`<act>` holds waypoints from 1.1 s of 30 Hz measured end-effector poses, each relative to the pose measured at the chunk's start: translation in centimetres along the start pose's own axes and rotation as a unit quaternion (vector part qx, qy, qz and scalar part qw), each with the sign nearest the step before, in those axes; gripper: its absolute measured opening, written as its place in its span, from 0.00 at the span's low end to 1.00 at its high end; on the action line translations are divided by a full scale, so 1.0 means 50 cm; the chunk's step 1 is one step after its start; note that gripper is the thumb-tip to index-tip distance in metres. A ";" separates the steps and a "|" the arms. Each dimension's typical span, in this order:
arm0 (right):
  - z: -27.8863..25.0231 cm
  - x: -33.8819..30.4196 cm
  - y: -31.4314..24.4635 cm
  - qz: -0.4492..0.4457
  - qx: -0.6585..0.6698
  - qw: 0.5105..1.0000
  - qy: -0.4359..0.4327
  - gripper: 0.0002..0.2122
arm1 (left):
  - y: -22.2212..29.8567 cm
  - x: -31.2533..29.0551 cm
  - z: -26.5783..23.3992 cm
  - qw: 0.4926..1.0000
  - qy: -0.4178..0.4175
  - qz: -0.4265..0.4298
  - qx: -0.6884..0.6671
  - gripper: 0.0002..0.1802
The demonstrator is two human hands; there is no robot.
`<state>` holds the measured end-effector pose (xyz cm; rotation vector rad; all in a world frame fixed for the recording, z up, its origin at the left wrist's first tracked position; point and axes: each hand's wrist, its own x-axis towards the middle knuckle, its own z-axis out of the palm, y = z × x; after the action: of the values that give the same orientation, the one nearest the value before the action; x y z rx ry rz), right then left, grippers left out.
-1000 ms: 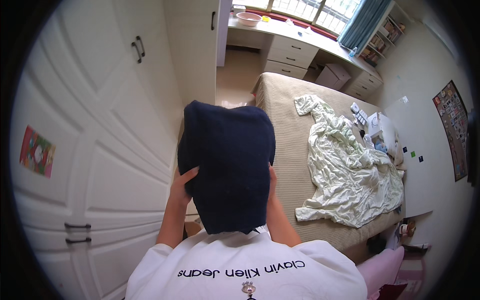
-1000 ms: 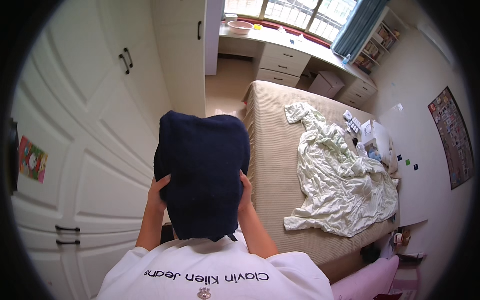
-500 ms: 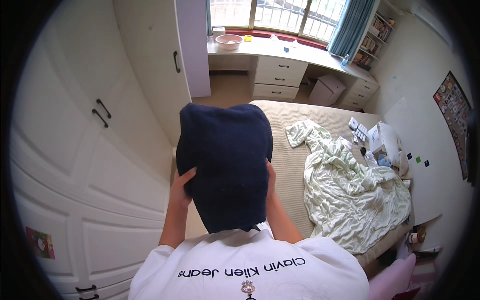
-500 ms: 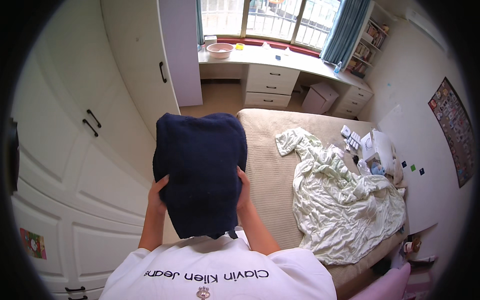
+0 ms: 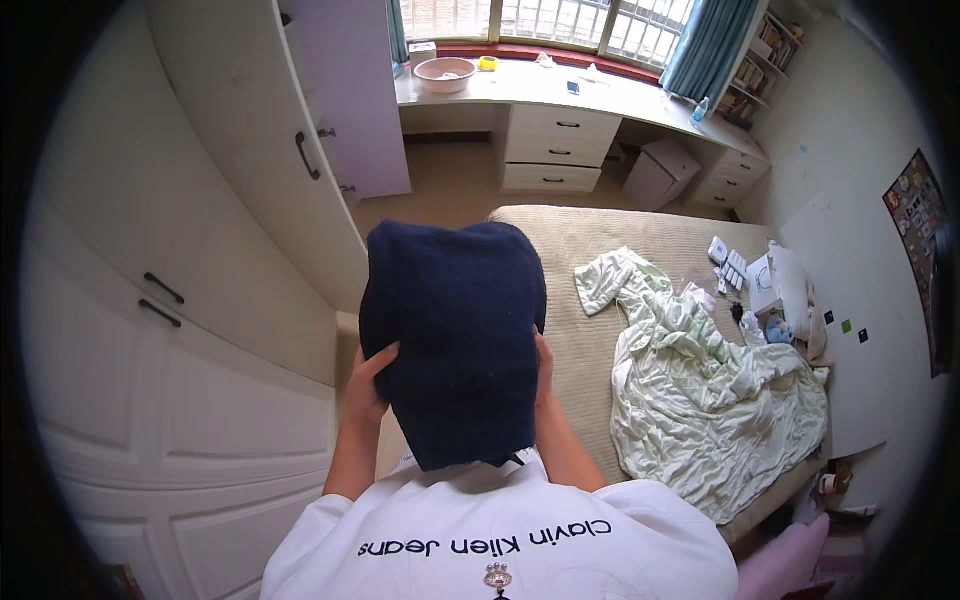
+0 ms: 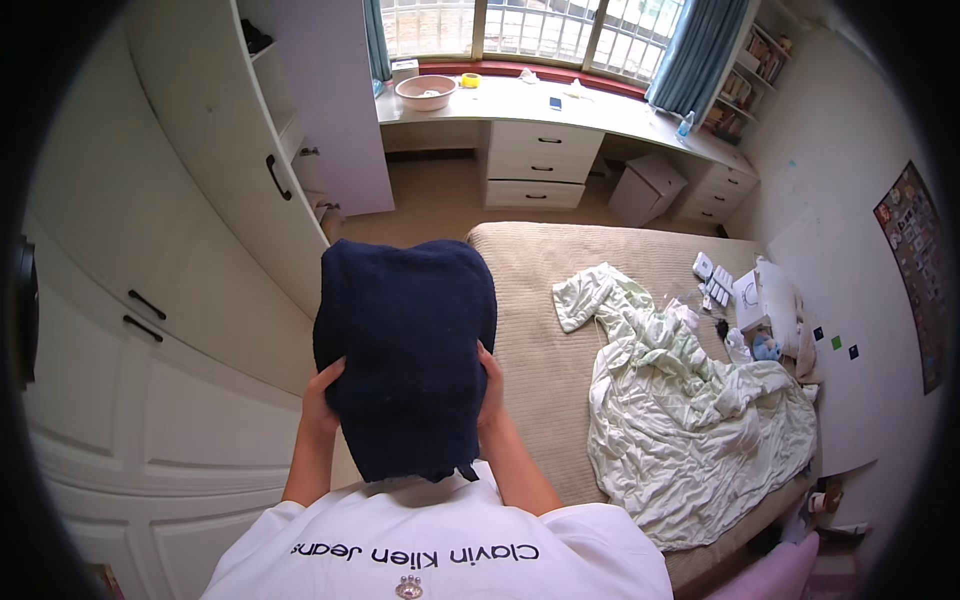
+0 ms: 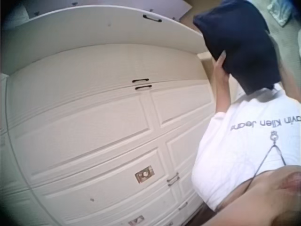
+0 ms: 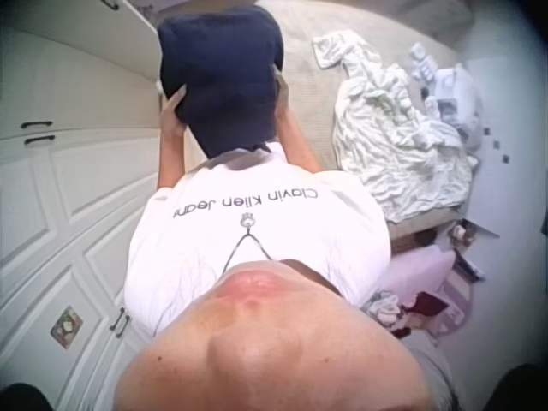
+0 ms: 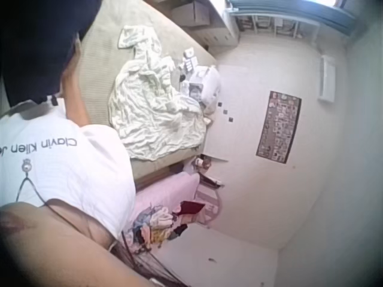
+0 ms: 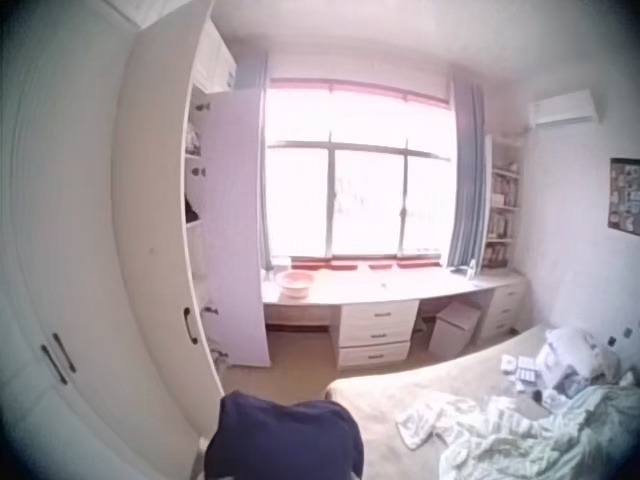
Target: The person picks up a folded piece of dark clothing from a bed and places it on a shelf in a white closet, then hangs a pink shirt on a hanger and places it on a rod in the closet, and finally folds a pink garment and places it on the shelf.
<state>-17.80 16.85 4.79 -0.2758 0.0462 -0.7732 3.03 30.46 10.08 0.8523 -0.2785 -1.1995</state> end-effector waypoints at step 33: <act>-0.107 1.116 -0.129 0.054 -0.012 0.998 0.037 0.14 | 0.354 0.966 -0.021 0.995 0.061 0.077 -0.035 0.29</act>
<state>17.02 -27.55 4.67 -0.2657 0.1399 -0.6756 34.10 -10.57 10.41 0.8247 -0.1982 -1.0051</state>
